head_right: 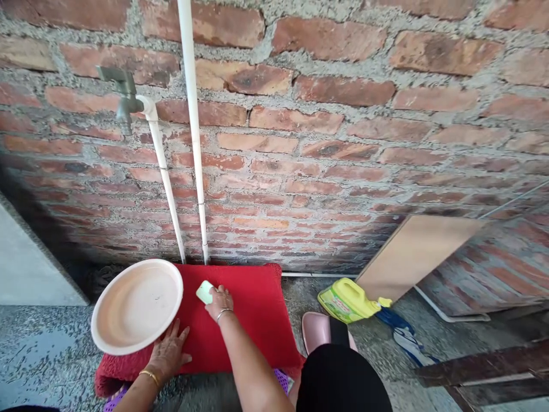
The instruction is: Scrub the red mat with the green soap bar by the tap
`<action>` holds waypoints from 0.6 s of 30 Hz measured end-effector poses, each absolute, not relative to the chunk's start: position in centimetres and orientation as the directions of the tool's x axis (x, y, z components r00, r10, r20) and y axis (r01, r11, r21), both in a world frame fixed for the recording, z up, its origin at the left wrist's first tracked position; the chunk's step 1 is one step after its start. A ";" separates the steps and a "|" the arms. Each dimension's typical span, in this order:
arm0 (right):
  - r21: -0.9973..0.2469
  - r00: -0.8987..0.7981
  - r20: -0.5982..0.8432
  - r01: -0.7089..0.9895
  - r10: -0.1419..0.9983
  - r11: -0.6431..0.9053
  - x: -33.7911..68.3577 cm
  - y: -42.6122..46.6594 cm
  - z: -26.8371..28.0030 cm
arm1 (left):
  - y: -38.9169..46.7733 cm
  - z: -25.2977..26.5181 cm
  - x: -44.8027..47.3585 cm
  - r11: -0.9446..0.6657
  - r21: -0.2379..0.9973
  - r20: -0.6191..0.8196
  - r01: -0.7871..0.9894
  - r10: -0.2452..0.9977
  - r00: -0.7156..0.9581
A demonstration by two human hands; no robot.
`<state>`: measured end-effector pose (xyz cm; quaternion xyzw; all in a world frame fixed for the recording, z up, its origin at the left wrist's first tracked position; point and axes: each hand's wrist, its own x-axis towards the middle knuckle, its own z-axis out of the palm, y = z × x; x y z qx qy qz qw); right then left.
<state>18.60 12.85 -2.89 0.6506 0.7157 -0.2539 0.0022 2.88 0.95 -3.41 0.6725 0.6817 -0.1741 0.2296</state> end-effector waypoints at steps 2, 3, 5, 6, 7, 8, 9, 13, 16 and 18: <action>-0.296 -0.024 -0.333 0.952 0.943 -0.080 23.1 12.7 -2.5 | 0.8 -3.6 2.6 0.024 0.087 -0.550 0.996 0.835 0.028; -0.259 0.055 -0.325 0.955 0.944 -0.144 25.6 12.4 -2.2 | 0.7 -3.8 2.5 0.017 0.092 -0.544 0.996 0.839 0.036; -0.202 0.205 -0.304 0.940 0.930 -0.274 30.7 11.7 -1.4 | 0.5 -4.0 2.4 0.004 0.087 -0.531 0.996 0.847 0.043; -0.177 0.268 -0.295 0.928 0.917 -0.328 33.0 11.3 -0.9 | 0.4 -4.0 2.3 -0.001 0.077 -0.528 0.997 0.848 0.041; -0.145 0.361 -0.281 0.900 0.889 -0.411 35.2 10.9 -0.5 | 0.3 -4.0 2.3 -0.002 0.066 -0.529 0.998 0.848 0.037; -0.119 0.444 -0.267 0.866 0.855 -0.486 37.0 10.5 -0.2 | 0.1 -3.9 2.2 -0.001 0.056 -0.531 0.998 0.847 0.031; -0.104 0.519 -0.251 0.824 0.817 -0.556 38.4 10.1 0.0 | -0.1 -3.7 2.2 0.005 0.047 -0.534 0.999 0.845 0.021; -0.202 0.610 -0.230 0.732 0.758 -0.651 40.0 9.1 -0.4 | -0.9 -2.9 2.3 0.070 0.009 -0.555 0.998 0.830 -0.053; -0.330 0.544 -0.223 0.738 0.809 -0.588 37.6 8.8 -1.7 | -1.5 -2.6 2.4 0.116 -0.043 -0.552 0.992 0.825 -0.121; -0.374 0.433 -0.218 0.791 0.875 -0.484 35.5 8.6 -2.5 | -1.9 -2.9 2.6 0.139 -0.076 -0.551 0.987 0.819 -0.158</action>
